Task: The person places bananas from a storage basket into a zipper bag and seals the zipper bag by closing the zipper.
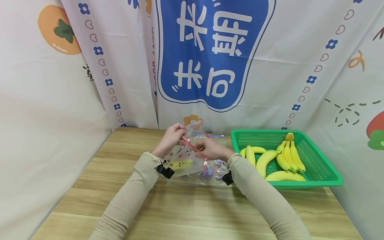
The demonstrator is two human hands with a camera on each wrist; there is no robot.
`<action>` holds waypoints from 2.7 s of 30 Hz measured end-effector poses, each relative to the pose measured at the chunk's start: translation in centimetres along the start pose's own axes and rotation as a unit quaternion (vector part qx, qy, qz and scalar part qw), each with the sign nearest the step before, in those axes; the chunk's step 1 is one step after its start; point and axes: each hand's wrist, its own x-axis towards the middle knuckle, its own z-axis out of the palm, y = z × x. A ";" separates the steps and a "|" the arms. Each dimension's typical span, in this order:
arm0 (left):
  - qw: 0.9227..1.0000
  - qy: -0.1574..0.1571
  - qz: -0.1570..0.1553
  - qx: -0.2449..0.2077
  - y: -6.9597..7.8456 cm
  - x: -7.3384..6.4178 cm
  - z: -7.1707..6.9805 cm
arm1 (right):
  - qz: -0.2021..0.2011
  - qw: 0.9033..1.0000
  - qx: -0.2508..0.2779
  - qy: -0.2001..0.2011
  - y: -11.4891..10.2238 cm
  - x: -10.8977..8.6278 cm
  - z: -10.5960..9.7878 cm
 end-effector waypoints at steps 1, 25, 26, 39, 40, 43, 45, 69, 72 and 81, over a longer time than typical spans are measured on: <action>1.000 -0.001 0.000 -0.001 0.0 0.0 0.0 | 0.000 1.000 0.010 -0.001 0.0 -0.2 -0.2; 1.000 -0.003 -0.010 -0.008 -1.8 0.0 -0.5 | 0.119 0.966 0.230 0.013 4.5 -7.3 -10.4; 1.000 -0.003 -0.009 -0.010 -1.8 0.0 -0.6 | 0.125 0.966 0.227 0.014 4.8 -7.5 -10.7; 1.000 0.005 -0.018 -0.003 -1.5 -0.2 -1.4 | 0.195 0.951 0.238 0.013 8.5 -8.4 -13.8; 1.000 0.006 -0.018 -0.002 -1.5 -0.2 -1.4 | 0.197 0.950 0.241 0.014 8.9 -8.4 -13.9; 1.000 0.007 -0.019 0.002 -1.5 -0.1 -1.6 | 0.204 0.944 0.258 0.016 9.9 -8.6 -14.1; 1.000 0.006 -0.020 0.002 -1.6 -0.1 -1.6 | 0.210 0.940 0.269 0.018 10.7 -8.8 -14.1; 1.000 0.003 -0.021 0.015 -1.9 -0.4 -1.6 | 0.261 0.935 0.241 -0.013 16.3 -9.8 -12.9; 1.000 0.004 -0.021 0.013 -2.0 -0.4 -1.6 | 0.262 0.936 0.232 -0.031 16.6 -9.5 -12.5; 1.000 0.006 -0.013 0.021 -1.9 -0.5 -1.5 | 0.286 0.926 0.244 -0.030 17.2 -9.0 -11.6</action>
